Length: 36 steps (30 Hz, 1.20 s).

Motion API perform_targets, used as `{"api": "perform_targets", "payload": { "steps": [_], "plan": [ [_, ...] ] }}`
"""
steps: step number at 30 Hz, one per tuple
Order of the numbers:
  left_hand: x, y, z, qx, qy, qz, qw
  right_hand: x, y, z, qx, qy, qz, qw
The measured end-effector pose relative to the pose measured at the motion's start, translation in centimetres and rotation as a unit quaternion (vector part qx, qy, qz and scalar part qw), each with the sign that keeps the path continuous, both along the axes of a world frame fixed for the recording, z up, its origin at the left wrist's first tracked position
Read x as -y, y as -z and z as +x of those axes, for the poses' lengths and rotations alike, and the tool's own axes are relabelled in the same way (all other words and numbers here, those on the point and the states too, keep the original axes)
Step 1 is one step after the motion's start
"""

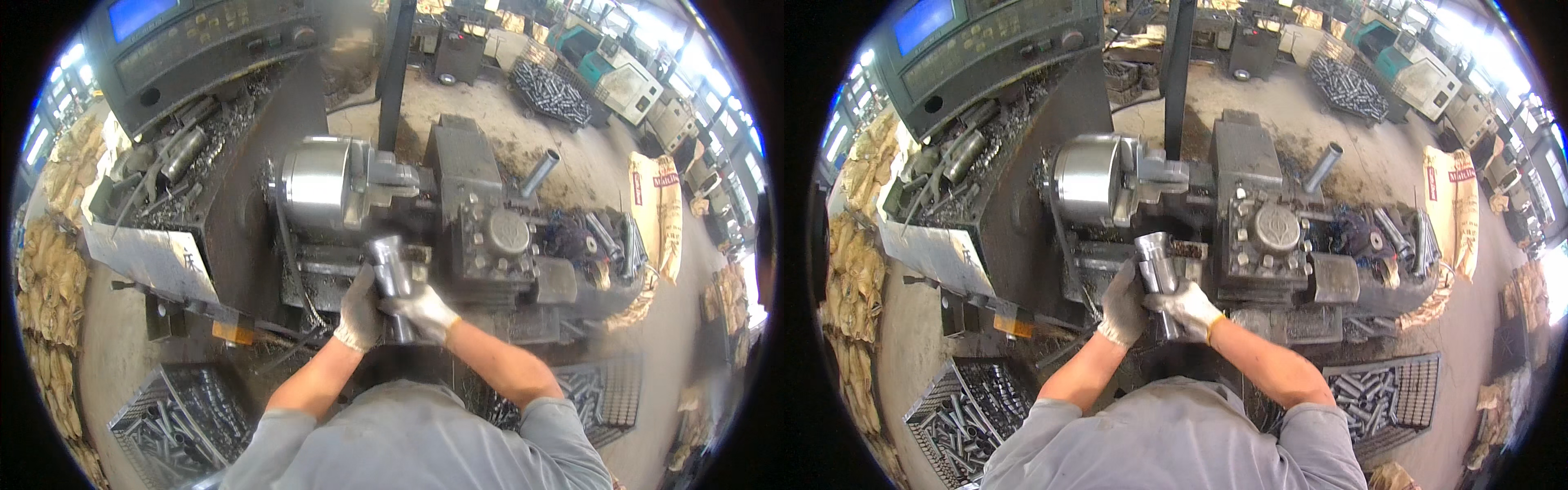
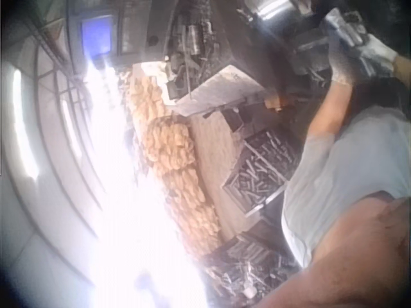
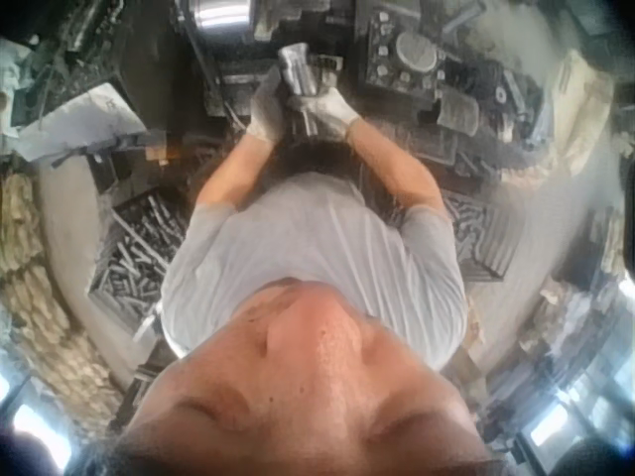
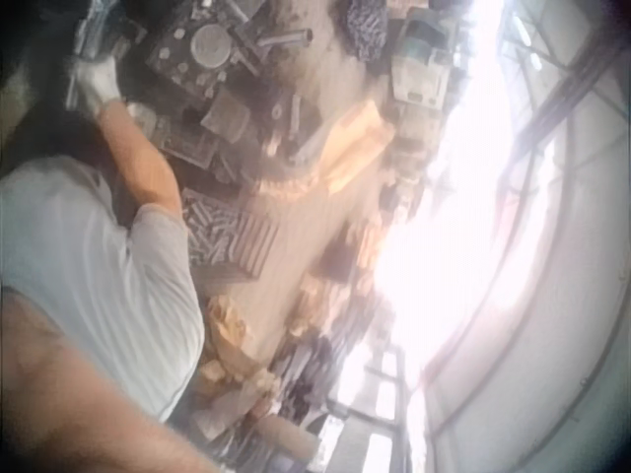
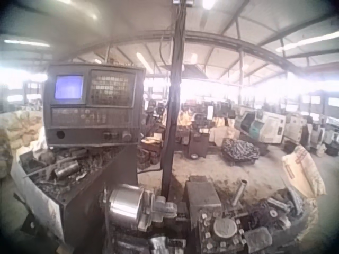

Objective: The person repeatedly picks up cylindrical metal parts from a wire basket, places them into a machine fixture, and then removes them to return to the basket. This cycle continues throughout the clip without visible machining or finishing.

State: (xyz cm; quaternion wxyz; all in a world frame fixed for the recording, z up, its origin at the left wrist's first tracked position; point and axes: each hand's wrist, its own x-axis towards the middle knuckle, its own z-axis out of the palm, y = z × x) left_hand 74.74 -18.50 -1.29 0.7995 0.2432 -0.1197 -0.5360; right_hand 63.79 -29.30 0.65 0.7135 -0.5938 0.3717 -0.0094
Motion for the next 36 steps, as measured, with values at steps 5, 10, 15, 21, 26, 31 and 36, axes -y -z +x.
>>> {"api": "perform_targets", "payload": {
  "steps": [5,10,15,21,26,31,36],
  "plan": [
    [0.0,-2.9,2.2,0.251,-0.148,-0.010,0.956,4.9,-9.4,-1.4,0.146,-0.145,-0.392,0.897],
    [-3.1,2.5,4.4,0.289,-0.167,0.111,0.936,16.9,-17.2,2.4,-0.023,-0.248,-0.722,0.645],
    [-11.3,9.8,2.3,0.161,-0.236,0.303,0.909,25.5,-12.9,7.0,-0.246,-0.398,-0.733,0.494],
    [-22.2,16.7,3.4,0.067,-0.430,0.373,0.820,26.9,-5.2,10.7,-0.210,-0.439,-0.528,0.696],
    [-28.5,21.5,9.9,0.118,-0.482,0.392,0.774,27.7,-4.3,11.4,-0.142,-0.428,-0.472,0.758],
    [-29.9,19.4,11.3,-0.109,-0.459,0.228,0.851,27.7,-4.2,12.0,-0.261,-0.460,-0.449,0.721],
    [-28.5,16.9,11.1,-0.031,-0.473,0.277,0.836,25.8,-3.4,13.7,-0.073,-0.392,-0.469,0.788]
  ]
}}
